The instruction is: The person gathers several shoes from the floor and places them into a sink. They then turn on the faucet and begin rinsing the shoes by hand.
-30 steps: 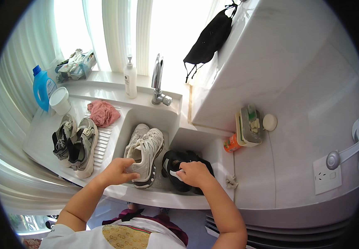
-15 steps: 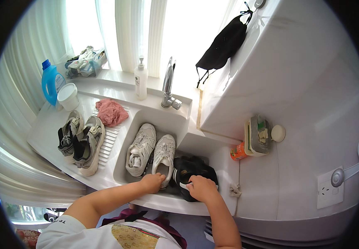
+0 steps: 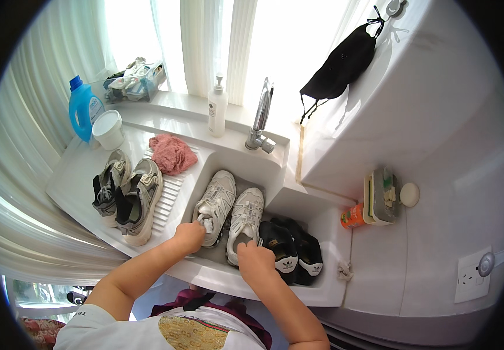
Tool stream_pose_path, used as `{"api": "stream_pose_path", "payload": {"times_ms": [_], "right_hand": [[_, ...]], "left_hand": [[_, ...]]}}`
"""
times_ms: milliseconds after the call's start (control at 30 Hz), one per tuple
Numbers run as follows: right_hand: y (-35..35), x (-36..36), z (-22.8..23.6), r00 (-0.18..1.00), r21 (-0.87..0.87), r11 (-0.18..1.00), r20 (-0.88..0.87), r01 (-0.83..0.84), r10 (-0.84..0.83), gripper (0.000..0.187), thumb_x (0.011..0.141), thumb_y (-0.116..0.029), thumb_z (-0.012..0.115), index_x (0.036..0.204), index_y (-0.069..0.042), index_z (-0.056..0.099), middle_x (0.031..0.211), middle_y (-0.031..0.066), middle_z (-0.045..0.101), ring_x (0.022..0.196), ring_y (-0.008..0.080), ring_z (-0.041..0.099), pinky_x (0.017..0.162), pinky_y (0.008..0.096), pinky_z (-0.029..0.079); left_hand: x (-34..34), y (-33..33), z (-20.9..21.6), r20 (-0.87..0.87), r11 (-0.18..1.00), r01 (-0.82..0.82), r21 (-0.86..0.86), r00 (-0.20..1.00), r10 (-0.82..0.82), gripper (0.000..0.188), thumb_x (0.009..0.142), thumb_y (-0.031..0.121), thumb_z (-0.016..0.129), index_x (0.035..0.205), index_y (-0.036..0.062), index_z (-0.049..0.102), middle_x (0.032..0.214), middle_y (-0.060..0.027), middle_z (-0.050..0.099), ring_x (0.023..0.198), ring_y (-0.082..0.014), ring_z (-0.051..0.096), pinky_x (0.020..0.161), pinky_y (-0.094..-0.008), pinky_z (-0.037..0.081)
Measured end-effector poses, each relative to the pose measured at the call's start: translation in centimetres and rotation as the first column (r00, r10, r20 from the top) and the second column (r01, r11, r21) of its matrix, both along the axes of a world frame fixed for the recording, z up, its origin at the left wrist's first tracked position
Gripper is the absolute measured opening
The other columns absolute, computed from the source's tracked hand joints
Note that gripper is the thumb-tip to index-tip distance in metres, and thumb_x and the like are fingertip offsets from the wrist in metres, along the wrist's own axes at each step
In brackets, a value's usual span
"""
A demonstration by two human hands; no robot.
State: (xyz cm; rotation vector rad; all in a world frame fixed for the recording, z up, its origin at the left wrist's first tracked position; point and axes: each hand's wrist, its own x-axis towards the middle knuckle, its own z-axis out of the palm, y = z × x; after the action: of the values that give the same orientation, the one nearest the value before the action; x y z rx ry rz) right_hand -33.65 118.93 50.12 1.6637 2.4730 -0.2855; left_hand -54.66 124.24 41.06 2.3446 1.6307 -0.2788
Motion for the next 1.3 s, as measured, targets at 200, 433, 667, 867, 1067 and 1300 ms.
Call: {"api": "stream_pose_path", "payload": {"times_ms": [200, 433, 667, 867, 1067, 1300], "right_hand": [[5.1, -7.0, -7.9, 0.974, 0.019, 1.000, -0.227, 0.018, -0.013, 0.017, 0.082, -0.024, 0.061, 0.093, -0.011, 0.061, 0.084, 0.0091, 0.061, 0.077, 0.0296, 0.064, 0.066, 0.0413, 0.051], [9.6, -6.4, -8.6, 0.815, 0.175, 0.961, -0.575, 0.213, -0.076, 0.012, 0.078, -0.017, 0.063, 0.083, -0.007, 0.068, 0.084, 0.0098, 0.061, 0.075, 0.0302, 0.061, 0.069, 0.0396, 0.049], [15.6, -3.2, 1.9, 0.642, 0.242, 0.813, -0.740, 0.530, -0.198, 0.013, 0.079, -0.016, 0.065, 0.086, -0.005, 0.067, 0.081, 0.0123, 0.061, 0.080, 0.0296, 0.060, 0.072, 0.0397, 0.047], [15.3, -3.1, -4.3, 0.772, 0.232, 0.820, -0.537, 0.523, -0.340, 0.016, 0.079, -0.018, 0.065, 0.092, -0.009, 0.068, 0.081, 0.0111, 0.061, 0.081, 0.0292, 0.061, 0.075, 0.0399, 0.048], [10.5, -8.3, -10.3, 0.982, -0.089, 0.996, -0.185, 0.004, -0.021, 0.020, 0.076, -0.028, 0.066, 0.077, -0.009, 0.070, 0.081, 0.0128, 0.067, 0.079, 0.0294, 0.064, 0.067, 0.0419, 0.051], [11.7, -10.0, -12.6, 0.974, -0.127, 0.970, 0.064, -0.208, 0.217, 0.015, 0.073, -0.024, 0.063, 0.076, -0.011, 0.070, 0.080, 0.0123, 0.068, 0.078, 0.0305, 0.066, 0.064, 0.0426, 0.053]], "left_hand": [[-0.1, -1.4, -0.9, 0.061, 0.994, -0.019, 0.106, 0.998, 0.013, 0.014, 0.077, 0.011, 0.058, 0.083, 0.0070, 0.070, 0.091, -0.0132, 0.064, 0.076, -0.0269, 0.067, 0.064, -0.0356, 0.053], [0.2, -1.2, -0.6, 0.153, 0.999, -0.049, 0.019, 0.987, 0.046, 0.014, 0.078, 0.011, 0.054, 0.079, 0.0086, 0.068, 0.079, -0.0118, 0.069, 0.073, -0.0276, 0.068, 0.063, -0.0370, 0.054], [-0.2, -1.3, -1.6, 0.206, 0.996, -0.079, 0.029, 0.976, 0.071, 0.012, 0.079, 0.012, 0.056, 0.081, 0.0070, 0.067, 0.080, -0.0116, 0.068, 0.075, -0.0273, 0.068, 0.061, -0.0360, 0.054], [-0.1, -1.1, -0.5, 0.275, 0.997, -0.054, 0.050, 0.961, 0.038, 0.011, 0.078, 0.009, 0.054, 0.082, 0.0057, 0.064, 0.076, -0.0126, 0.067, 0.072, -0.0287, 0.068, 0.061, -0.0379, 0.054], [0.0, -1.1, -1.0, 0.266, 0.998, -0.031, 0.055, 0.964, 0.015, 0.013, 0.078, 0.010, 0.055, 0.082, 0.0063, 0.066, 0.075, -0.0125, 0.067, 0.070, -0.0276, 0.068, 0.060, -0.0385, 0.054], [-0.1, -1.0, -1.1, 0.270, 0.999, -0.017, 0.051, 0.963, 0.002, 0.014, 0.077, 0.012, 0.056, 0.074, 0.0090, 0.069, 0.075, -0.0115, 0.068, 0.069, -0.0270, 0.068, 0.060, -0.0381, 0.054]]}}
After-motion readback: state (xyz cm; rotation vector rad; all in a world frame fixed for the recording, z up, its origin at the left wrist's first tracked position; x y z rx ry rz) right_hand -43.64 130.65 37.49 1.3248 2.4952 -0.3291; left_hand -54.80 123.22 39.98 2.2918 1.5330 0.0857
